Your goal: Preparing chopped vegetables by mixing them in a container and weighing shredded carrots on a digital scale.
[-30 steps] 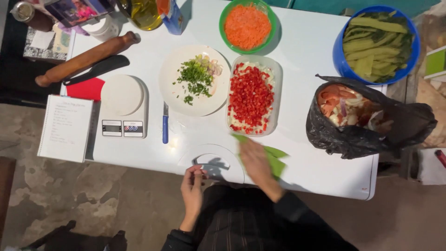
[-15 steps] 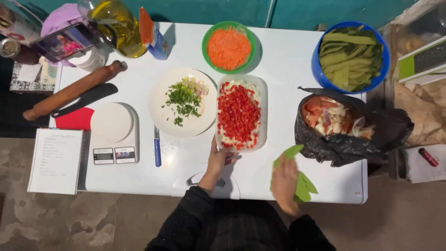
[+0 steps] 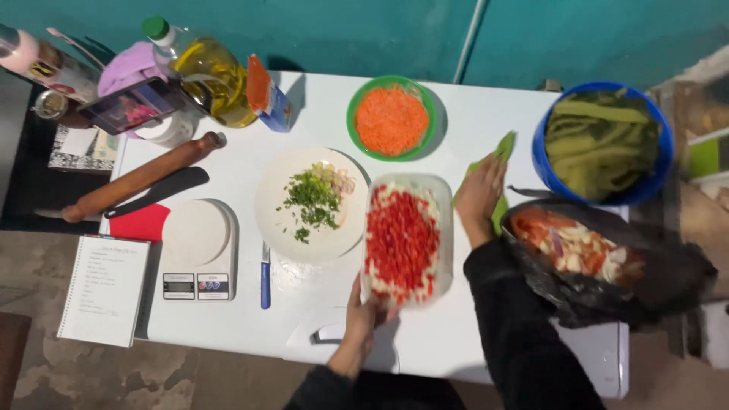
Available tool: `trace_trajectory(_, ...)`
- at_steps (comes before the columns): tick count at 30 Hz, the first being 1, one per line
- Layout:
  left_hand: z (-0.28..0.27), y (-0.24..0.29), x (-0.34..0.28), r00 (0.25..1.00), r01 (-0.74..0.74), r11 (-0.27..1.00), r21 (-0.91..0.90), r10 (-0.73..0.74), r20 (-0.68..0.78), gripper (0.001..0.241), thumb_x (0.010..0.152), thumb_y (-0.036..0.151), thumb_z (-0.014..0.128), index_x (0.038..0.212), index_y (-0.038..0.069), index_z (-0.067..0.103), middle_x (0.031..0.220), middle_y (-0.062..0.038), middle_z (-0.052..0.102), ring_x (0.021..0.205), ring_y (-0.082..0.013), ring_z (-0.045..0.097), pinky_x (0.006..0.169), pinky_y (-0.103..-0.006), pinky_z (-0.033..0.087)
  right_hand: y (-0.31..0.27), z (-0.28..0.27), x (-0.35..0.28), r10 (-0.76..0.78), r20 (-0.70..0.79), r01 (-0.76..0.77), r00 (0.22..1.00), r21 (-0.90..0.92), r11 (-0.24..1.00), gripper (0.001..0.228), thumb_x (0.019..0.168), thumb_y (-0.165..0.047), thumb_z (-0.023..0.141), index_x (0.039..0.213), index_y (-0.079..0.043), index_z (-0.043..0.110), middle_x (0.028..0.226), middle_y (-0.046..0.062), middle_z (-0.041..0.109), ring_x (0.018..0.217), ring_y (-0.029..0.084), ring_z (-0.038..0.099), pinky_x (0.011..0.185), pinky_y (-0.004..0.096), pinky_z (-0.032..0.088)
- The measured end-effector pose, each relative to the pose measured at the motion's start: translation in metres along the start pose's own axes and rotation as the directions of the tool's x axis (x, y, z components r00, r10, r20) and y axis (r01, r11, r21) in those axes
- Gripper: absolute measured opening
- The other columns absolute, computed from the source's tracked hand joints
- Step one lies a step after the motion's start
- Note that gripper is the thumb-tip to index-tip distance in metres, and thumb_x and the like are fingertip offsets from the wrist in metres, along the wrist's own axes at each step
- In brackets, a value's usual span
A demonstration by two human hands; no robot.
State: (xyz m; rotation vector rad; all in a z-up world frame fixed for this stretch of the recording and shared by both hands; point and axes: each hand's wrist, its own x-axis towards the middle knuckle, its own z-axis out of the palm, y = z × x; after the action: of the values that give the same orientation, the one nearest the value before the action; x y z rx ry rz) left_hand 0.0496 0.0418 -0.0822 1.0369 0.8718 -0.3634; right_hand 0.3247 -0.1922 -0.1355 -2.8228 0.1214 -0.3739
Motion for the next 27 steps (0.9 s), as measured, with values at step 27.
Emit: trace_trajectory(27,-0.221,-0.046,-0.151,0.998,0.001,0.94,-0.342,-0.023,-0.061,0.096,0.068,-0.023,0.035,0.154,0.019,0.033,0.151,-0.017,0.05,0.127,-0.0462,0.058,0.084,-0.0573,0.061,-0.098,-0.022,-0.034,-0.531,-0.023,0.483,0.847,0.448,0.752,0.045,0.096,-0.009,0.056,0.141,-0.005,0.058,0.144,0.016,0.06,0.14,0.038,0.05,0.12,0.053,0.035)
